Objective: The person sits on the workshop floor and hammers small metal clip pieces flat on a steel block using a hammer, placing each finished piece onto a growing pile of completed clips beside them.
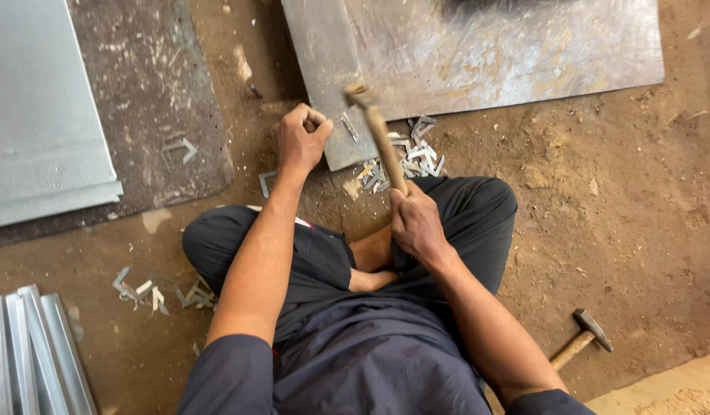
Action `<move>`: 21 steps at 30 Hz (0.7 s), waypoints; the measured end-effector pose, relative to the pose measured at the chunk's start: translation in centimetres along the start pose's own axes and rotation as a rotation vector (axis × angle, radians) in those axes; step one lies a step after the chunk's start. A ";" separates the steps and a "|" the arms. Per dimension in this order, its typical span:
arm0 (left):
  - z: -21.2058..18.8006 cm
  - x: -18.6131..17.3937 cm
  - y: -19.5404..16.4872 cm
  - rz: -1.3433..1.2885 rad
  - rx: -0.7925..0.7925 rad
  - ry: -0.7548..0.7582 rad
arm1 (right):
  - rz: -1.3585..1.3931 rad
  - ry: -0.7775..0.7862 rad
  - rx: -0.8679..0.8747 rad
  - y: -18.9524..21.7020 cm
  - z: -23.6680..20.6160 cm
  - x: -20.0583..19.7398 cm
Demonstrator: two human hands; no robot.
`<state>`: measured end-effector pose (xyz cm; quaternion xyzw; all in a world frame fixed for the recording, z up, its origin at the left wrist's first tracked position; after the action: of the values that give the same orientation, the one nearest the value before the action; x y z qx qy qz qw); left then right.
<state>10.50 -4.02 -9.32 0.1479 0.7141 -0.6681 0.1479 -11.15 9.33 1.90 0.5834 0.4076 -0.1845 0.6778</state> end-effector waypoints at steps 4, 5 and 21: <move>0.0 -0.2 -0.4 0.001 0.014 -0.001 | 0.029 0.040 0.124 -1.8 0.9 0.8; 0.0 -0.3 -0.5 -0.013 0.029 -0.011 | 0.075 -0.003 0.124 -1.9 0.6 0.8; -0.2 -0.2 -0.5 0.002 0.061 0.000 | 0.090 0.027 0.277 -3.2 -3.1 2.0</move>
<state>10.45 -3.84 -8.80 0.1529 0.6933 -0.6894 0.1440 -13.30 11.89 -1.61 0.6915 0.3608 -0.2007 0.5928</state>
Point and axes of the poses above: each hand's wrist, its own z-axis towards the middle knuckle, its own x-axis out of the palm, y = z × x, the point moved 6 cm from there along z, towards the middle knuckle, and after that the axes turned 11 degrees about y, right-handed, at the moved point
